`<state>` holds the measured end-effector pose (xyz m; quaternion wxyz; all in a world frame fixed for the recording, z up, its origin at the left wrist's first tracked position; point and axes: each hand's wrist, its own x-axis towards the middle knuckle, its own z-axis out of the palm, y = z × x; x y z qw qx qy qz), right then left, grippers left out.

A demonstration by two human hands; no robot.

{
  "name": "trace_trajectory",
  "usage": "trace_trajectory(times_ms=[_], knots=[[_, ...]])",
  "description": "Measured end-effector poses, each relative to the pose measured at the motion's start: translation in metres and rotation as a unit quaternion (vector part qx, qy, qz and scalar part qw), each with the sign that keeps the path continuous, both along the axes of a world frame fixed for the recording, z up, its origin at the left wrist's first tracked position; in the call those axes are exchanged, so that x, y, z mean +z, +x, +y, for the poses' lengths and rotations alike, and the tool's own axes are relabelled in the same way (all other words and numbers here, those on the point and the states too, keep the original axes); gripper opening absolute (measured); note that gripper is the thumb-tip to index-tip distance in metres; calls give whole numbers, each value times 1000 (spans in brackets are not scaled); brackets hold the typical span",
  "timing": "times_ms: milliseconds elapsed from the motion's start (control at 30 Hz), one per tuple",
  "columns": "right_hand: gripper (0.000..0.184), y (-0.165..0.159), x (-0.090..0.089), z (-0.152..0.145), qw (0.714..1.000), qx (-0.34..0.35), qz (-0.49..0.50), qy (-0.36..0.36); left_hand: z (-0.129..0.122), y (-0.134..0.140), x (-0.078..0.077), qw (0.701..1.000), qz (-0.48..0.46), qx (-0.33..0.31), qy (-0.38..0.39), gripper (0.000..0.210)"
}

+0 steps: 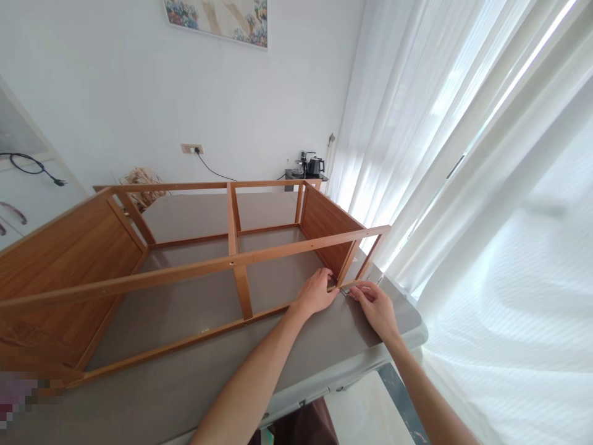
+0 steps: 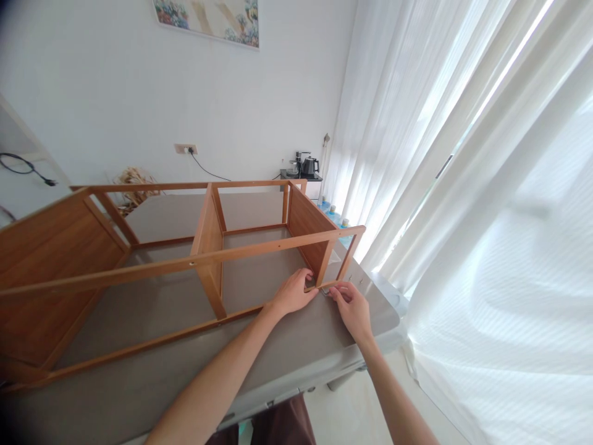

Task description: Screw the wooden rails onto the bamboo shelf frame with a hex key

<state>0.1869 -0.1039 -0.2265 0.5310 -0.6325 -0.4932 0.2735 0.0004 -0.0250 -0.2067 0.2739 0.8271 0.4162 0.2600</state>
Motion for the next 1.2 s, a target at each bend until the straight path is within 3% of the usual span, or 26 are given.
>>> trace_trajectory(times_ms=[200, 600, 933, 1067, 1133, 1200], knots=[[35, -3, 2, -4, 1000, -7, -2, 1, 16, 8, 6, 1000, -24, -16, -5, 40], [32, -2, 3, -5, 1000, 3, -5, -6, 34, 11, -22, 986, -130, -102, -11, 49], [40, -2, 9, -1, 999, -15, -15, -50, 36, 11, -19, 981, -156, -114, -19, 48], [34, -11, 10, -6, 992, -40, -119, -8, 33, 9, -13, 982, -157, -106, -26, 45], [29, -15, 11, -8, 973, -26, -227, 34, 31, 8, -11, 983, -154, -95, -25, 43], [27, -17, 13, -10, 939, 32, -333, 83, 30, 8, -11, 985, -148, -84, -25, 43]])
